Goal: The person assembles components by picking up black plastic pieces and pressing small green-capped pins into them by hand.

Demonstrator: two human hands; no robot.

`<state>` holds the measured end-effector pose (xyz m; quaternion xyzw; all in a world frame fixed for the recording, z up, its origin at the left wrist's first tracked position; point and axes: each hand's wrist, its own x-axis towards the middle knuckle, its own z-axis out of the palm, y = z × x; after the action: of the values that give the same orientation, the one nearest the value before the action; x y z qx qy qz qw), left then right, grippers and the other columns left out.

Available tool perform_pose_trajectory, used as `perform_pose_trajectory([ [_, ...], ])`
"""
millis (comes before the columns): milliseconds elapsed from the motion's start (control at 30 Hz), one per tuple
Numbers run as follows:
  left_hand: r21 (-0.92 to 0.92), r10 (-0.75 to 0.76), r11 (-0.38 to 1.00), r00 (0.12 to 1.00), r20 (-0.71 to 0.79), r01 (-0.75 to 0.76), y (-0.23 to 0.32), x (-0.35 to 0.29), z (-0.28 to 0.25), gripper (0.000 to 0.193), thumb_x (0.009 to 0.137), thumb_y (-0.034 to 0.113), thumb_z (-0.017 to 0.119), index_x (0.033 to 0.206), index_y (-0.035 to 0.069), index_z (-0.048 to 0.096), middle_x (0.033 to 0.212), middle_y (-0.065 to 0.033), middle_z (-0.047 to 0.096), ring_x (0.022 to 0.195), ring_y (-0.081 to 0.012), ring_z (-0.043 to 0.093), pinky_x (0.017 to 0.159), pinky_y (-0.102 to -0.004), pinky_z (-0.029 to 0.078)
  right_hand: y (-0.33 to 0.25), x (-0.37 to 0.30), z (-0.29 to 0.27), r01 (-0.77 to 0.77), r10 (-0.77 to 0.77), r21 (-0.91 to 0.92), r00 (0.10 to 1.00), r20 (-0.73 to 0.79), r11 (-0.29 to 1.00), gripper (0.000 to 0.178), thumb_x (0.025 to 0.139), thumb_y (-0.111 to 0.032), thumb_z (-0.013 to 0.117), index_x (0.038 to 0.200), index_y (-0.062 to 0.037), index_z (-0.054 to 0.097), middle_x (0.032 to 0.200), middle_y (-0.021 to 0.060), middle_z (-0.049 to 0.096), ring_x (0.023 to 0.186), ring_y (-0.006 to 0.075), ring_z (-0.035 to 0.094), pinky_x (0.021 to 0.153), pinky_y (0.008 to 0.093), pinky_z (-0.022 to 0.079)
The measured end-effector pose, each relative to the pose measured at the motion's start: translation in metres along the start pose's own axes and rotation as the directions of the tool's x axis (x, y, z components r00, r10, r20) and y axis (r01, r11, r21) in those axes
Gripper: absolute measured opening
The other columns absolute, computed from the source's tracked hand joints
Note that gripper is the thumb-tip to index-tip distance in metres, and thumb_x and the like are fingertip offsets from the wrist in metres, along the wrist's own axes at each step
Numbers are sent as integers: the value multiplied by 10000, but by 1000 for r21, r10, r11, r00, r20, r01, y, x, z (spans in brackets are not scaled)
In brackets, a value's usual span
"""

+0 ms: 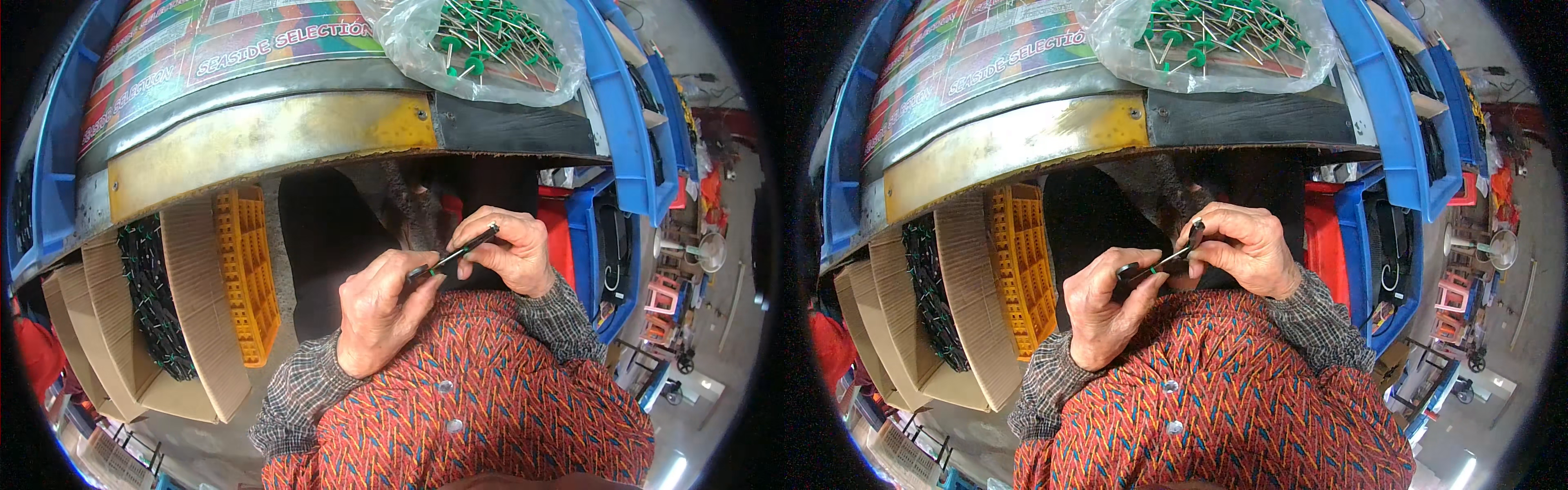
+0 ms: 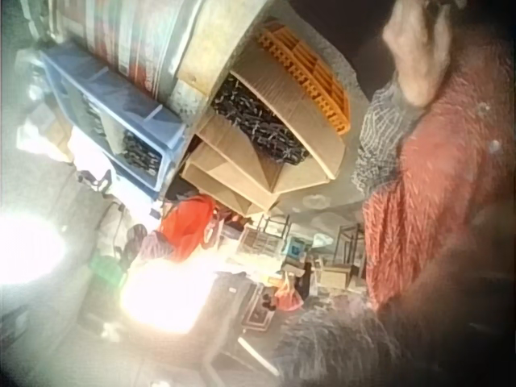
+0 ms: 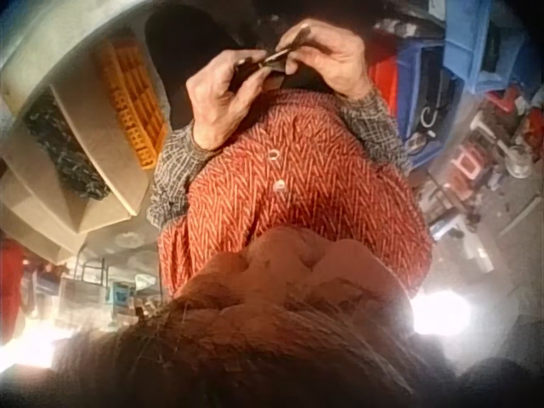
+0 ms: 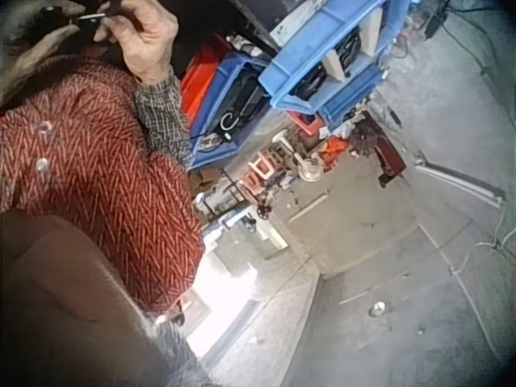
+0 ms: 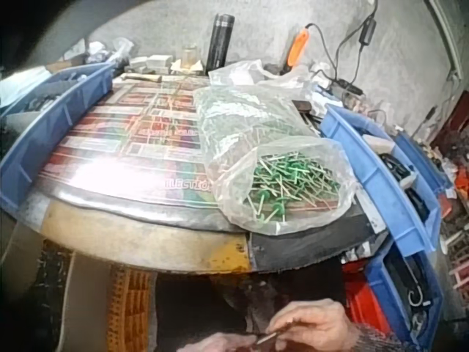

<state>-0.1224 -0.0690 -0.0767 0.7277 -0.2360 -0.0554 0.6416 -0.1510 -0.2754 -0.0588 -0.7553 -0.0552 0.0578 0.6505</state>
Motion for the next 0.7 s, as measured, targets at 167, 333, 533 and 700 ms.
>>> perform_pose_trajectory([
  [167,39,50,998,997,51,-52,-2,0,-4,251,717,-17,738,940,23,630,831,-114,655,702,-234,663,596,-296,520,-2,-3,2,-70,69,71,997,19,995,106,847,63,610,953,70,619,868,100,610,686,141,647,611,250,538],
  [333,30,164,985,983,81,-167,-6,1,-9,291,697,-45,723,958,23,615,854,-120,632,732,-265,655,598,-335,531,-9,-4,2,-201,197,88,979,59,976,109,867,53,589,973,73,603,852,80,588,672,131,636,599,238,521],
  [533,43,218,973,966,141,-226,-8,0,-11,305,674,-49,726,950,11,610,865,-122,622,766,-275,644,627,-341,527,-12,-7,3,-346,335,141,937,97,928,85,890,13,577,954,67,593,795,57,592,639,116,627,566,229,498],
  [700,89,214,969,962,170,-231,-7,-3,-12,304,681,-20,741,960,45,640,870,-103,653,784,-247,666,630,-309,530,-16,-8,4,-401,386,159,915,119,902,81,895,-11,580,937,59,582,738,46,593,614,108,622,553,226,489],
])
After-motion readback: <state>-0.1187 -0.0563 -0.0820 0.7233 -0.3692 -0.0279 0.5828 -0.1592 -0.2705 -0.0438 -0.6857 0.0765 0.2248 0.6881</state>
